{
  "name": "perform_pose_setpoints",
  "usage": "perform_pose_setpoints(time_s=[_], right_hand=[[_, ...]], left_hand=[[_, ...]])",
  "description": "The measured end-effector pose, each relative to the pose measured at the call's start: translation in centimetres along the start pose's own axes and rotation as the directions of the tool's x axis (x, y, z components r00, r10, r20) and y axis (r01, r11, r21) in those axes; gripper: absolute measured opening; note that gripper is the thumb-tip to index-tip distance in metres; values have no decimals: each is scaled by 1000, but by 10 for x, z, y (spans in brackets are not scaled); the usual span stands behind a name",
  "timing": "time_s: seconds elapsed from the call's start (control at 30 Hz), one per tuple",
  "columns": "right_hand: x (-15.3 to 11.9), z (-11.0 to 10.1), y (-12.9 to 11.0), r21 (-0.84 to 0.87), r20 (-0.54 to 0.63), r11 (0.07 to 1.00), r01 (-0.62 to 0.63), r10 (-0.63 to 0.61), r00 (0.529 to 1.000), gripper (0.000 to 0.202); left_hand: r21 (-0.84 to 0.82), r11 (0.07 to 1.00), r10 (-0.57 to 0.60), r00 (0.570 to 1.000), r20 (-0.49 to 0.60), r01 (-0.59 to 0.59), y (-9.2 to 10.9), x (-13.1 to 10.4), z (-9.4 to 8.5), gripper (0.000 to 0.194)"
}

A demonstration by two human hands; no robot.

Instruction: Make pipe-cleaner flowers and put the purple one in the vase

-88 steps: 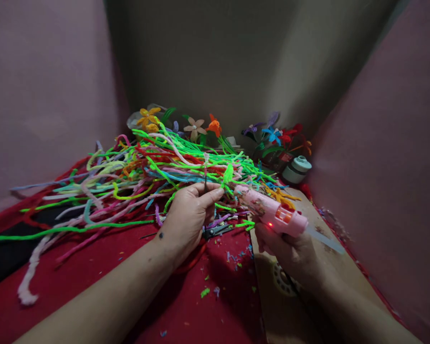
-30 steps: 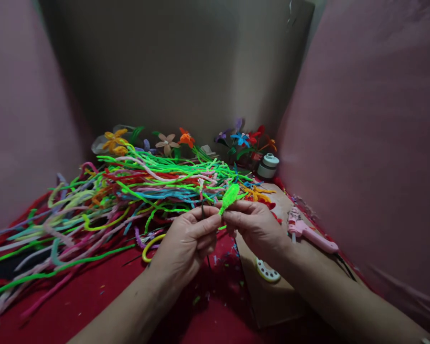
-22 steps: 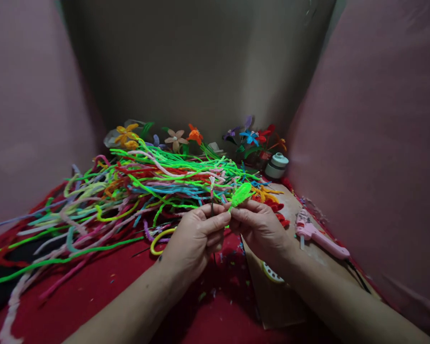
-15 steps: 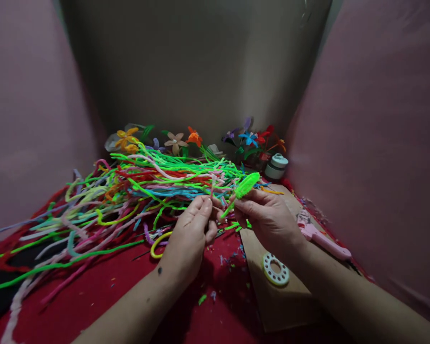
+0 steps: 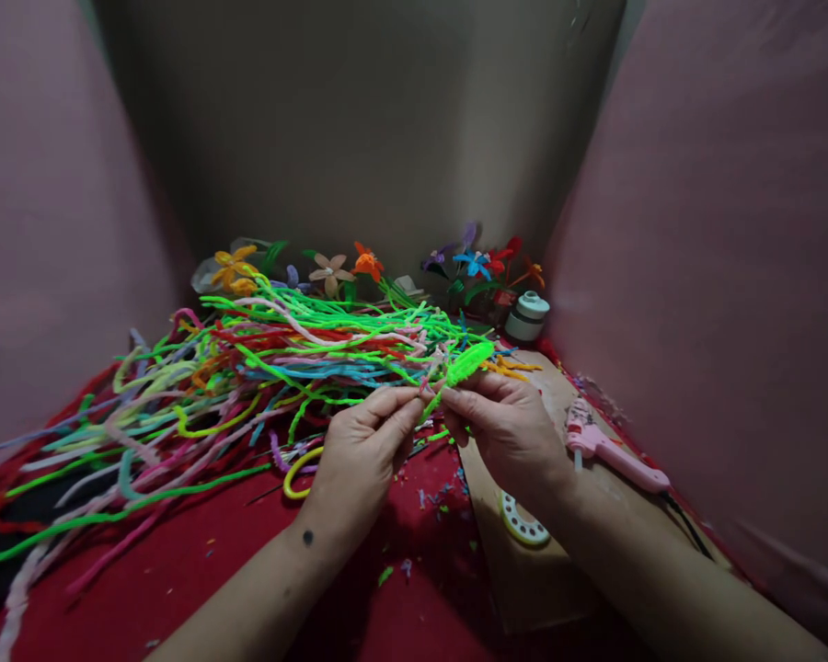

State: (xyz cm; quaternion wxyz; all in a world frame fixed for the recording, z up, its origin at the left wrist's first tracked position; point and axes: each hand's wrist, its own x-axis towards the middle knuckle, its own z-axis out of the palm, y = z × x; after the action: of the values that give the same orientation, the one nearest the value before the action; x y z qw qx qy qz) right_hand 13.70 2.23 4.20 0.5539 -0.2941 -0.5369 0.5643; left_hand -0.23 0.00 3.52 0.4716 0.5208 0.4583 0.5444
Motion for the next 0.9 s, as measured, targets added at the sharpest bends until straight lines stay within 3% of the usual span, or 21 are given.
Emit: perform_pose_setpoints(time_s=[0.23, 0.9], right_hand=[[-2, 2, 3, 34, -54, 999, 5, -4, 999, 5], [-4, 3, 5, 54, -61, 999, -1, 4, 998, 7]], left_hand=[[131, 988, 87, 996, -6, -86, -2, -3, -1, 18], [91, 994, 51, 999, 17, -52, 4, -6, 2, 15]])
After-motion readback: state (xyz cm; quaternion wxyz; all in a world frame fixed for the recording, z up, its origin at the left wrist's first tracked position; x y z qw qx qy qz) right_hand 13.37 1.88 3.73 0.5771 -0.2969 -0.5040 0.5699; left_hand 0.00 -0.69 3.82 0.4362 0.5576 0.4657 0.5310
